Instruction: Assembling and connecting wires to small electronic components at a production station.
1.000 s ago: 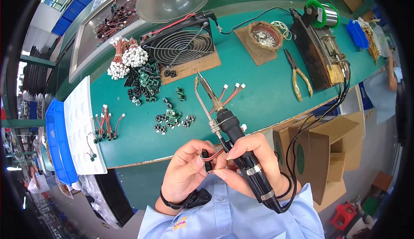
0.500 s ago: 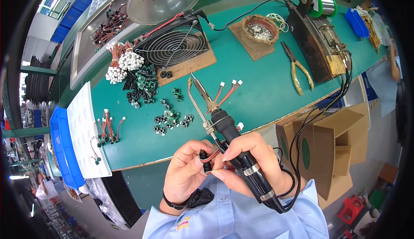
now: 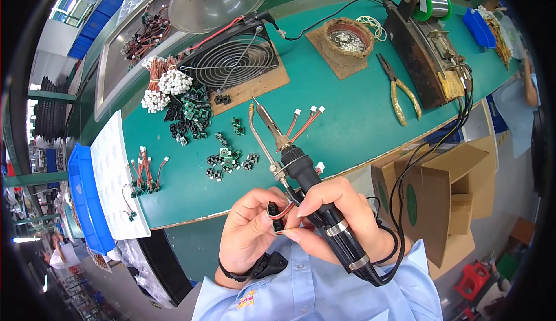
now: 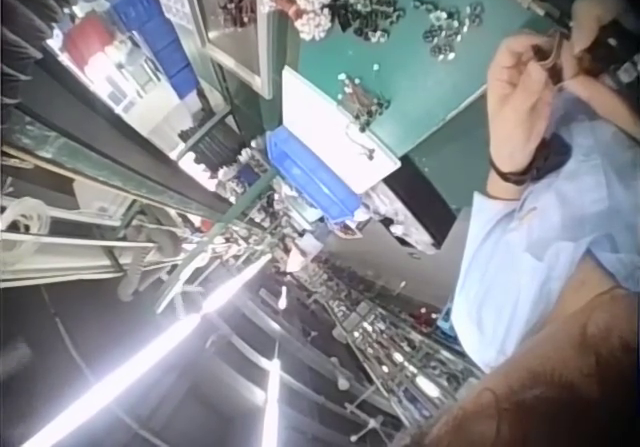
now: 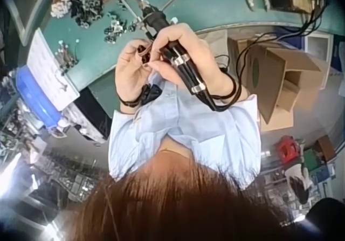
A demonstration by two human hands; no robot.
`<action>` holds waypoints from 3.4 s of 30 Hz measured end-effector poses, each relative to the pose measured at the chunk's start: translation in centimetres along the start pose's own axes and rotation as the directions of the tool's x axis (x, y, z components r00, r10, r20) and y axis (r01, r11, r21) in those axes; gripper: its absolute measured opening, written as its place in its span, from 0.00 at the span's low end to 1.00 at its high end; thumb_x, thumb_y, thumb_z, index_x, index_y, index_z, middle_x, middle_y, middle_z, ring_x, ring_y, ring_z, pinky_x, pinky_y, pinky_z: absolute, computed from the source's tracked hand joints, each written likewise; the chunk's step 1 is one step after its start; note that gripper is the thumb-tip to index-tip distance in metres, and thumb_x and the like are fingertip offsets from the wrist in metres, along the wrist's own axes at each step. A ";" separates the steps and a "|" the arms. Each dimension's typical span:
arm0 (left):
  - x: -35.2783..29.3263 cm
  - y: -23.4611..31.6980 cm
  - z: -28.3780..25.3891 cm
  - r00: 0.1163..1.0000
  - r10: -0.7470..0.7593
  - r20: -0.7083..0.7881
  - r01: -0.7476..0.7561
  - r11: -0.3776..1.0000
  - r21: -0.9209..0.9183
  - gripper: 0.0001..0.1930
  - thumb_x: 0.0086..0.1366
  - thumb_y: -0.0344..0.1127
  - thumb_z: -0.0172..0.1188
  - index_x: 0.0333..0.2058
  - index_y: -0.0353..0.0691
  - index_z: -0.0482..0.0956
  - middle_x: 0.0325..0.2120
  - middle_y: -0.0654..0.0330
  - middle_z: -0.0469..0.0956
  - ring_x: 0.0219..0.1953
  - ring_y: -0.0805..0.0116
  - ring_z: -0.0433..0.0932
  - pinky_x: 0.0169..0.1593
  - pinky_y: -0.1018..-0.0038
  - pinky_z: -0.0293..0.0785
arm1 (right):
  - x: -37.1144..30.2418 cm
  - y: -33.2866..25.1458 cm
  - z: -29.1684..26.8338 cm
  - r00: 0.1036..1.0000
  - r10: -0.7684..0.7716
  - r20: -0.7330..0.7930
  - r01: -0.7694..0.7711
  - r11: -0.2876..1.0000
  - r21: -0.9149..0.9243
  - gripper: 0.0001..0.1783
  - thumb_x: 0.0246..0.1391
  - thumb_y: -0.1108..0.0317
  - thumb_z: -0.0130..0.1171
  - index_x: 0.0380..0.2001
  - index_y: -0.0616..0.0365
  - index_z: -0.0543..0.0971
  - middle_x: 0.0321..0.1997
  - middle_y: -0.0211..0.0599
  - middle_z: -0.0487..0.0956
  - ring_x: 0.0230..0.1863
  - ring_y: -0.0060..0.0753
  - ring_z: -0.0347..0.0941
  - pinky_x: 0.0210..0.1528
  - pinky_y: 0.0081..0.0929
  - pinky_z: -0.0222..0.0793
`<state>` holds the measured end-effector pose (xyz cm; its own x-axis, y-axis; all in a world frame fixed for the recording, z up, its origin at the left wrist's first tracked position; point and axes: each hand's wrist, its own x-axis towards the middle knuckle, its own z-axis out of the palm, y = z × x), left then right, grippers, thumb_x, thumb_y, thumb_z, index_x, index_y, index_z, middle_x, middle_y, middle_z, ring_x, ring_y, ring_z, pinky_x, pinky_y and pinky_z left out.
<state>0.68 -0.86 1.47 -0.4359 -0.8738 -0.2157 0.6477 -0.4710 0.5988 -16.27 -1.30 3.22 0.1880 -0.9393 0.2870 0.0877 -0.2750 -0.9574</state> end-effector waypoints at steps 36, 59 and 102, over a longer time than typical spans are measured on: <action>-0.1 0.0 -0.1 0.997 0.076 -0.027 -0.070 0.983 0.169 0.11 0.61 0.31 0.55 0.40 0.31 0.70 0.35 0.56 0.70 0.35 0.69 0.71 0.39 0.73 0.68 | 0.7 -0.6 -1.1 0.993 0.073 0.094 -0.073 0.997 -0.002 0.21 0.38 0.82 0.66 0.36 0.57 0.68 0.29 0.31 0.77 0.29 0.24 0.77 0.31 0.19 0.71; 0.0 -0.2 0.4 0.988 0.142 -0.055 -0.127 0.969 0.212 0.11 0.61 0.31 0.55 0.40 0.32 0.69 0.34 0.56 0.71 0.35 0.69 0.73 0.40 0.74 0.69 | 0.7 -0.5 -1.6 0.991 0.042 0.130 -0.044 0.999 0.011 0.21 0.38 0.82 0.66 0.36 0.58 0.69 0.31 0.33 0.76 0.30 0.28 0.77 0.31 0.21 0.70; 0.1 -0.7 0.6 0.998 -0.027 -0.061 0.024 0.998 -0.064 0.14 0.62 0.30 0.54 0.46 0.35 0.67 0.40 0.60 0.72 0.40 0.71 0.73 0.40 0.75 0.70 | 1.4 -1.0 -1.9 0.988 -0.106 0.115 0.110 0.993 -0.031 0.20 0.35 0.83 0.62 0.35 0.57 0.71 0.30 0.31 0.76 0.24 0.34 0.73 0.24 0.25 0.66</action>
<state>-0.18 -0.49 1.49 -0.4145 -0.8663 -0.2789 0.6761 -0.4982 0.5429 -17.99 -2.77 4.48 0.2888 -0.8750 0.3885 0.0775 -0.3830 -0.9205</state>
